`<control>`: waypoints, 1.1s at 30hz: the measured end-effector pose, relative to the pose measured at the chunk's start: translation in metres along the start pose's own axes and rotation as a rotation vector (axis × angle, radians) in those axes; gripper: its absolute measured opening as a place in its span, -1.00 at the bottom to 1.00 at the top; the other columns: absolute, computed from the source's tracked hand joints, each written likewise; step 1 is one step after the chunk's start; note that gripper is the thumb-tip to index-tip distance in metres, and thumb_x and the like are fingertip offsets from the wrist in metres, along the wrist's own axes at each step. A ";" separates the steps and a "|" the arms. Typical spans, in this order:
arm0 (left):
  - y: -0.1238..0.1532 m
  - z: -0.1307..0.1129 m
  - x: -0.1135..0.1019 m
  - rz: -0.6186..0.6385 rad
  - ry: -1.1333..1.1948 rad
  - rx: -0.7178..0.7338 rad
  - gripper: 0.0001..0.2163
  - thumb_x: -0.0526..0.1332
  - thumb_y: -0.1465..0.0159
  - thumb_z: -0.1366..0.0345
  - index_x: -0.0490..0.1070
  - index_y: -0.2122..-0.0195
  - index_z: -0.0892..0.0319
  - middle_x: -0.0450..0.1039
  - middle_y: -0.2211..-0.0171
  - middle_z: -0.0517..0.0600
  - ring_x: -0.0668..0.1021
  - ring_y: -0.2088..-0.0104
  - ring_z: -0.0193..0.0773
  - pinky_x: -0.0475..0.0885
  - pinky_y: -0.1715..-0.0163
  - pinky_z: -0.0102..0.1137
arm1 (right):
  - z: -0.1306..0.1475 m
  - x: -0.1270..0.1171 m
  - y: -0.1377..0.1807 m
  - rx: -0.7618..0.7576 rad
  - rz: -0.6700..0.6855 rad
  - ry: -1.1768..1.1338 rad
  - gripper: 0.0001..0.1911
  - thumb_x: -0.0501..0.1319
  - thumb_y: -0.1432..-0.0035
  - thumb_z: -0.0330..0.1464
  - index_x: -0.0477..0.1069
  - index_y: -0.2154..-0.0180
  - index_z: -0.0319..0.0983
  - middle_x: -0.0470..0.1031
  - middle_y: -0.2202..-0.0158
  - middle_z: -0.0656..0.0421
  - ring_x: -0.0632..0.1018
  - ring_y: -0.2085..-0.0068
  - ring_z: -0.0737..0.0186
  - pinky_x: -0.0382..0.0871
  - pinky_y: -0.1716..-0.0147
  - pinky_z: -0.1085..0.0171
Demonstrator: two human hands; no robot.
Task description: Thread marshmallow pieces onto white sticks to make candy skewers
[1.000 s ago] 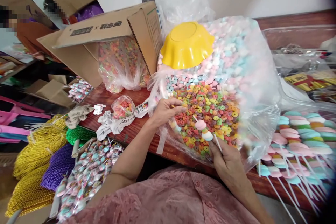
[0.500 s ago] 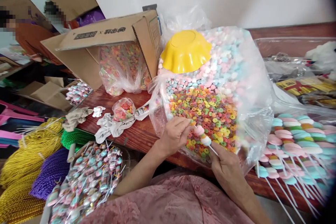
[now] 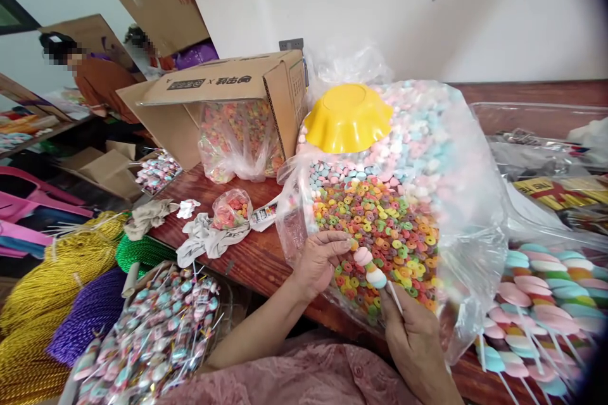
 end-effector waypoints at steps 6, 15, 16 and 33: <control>-0.003 0.017 0.007 0.039 -0.048 -0.082 -0.66 0.60 0.20 0.22 0.58 0.46 0.27 0.54 0.52 -0.03 0.53 0.53 -0.36 0.44 0.49 -0.44 | 0.004 0.002 -0.004 0.018 -0.019 -0.105 -0.73 0.10 -0.34 -0.33 0.49 0.37 -0.22 0.37 0.61 0.25 0.37 0.62 0.31 0.21 0.65 0.37; -0.043 -0.018 0.035 0.440 -0.728 -0.012 -0.70 0.47 -0.02 0.07 0.63 0.38 0.23 0.57 0.43 -0.01 0.49 0.48 -0.37 0.38 0.41 -0.43 | -0.019 -0.007 -0.013 0.167 -0.054 -0.090 -0.69 0.11 -0.36 -0.28 0.43 0.44 -0.20 0.29 0.59 0.25 0.30 0.58 0.32 0.22 0.59 0.35; -0.061 -0.032 0.038 0.460 -0.839 0.057 -0.72 0.43 -0.08 0.09 0.64 0.35 0.22 0.58 0.40 0.00 0.50 0.46 -0.35 0.39 0.38 -0.41 | -0.024 -0.010 -0.013 0.185 -0.075 -0.090 -0.67 0.12 -0.36 -0.27 0.41 0.47 -0.20 0.26 0.61 0.25 0.29 0.58 0.32 0.21 0.61 0.35; -0.140 -0.109 0.024 0.214 -1.123 0.624 -0.81 0.34 -0.01 0.42 0.62 0.31 0.23 0.53 0.37 -0.03 0.48 0.37 -0.33 0.40 0.30 -0.41 | -0.019 -0.021 -0.005 -0.009 -0.099 -0.082 -0.82 0.15 -0.31 -0.37 0.52 0.25 -0.24 0.39 0.58 0.26 0.36 0.63 0.35 0.28 0.63 0.39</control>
Point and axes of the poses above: each hand's wrist, its own y-axis away from the middle knuckle, its own x-axis out of the palm, z = x × y, the point moved 6 cm from there along -y, towards the middle knuckle
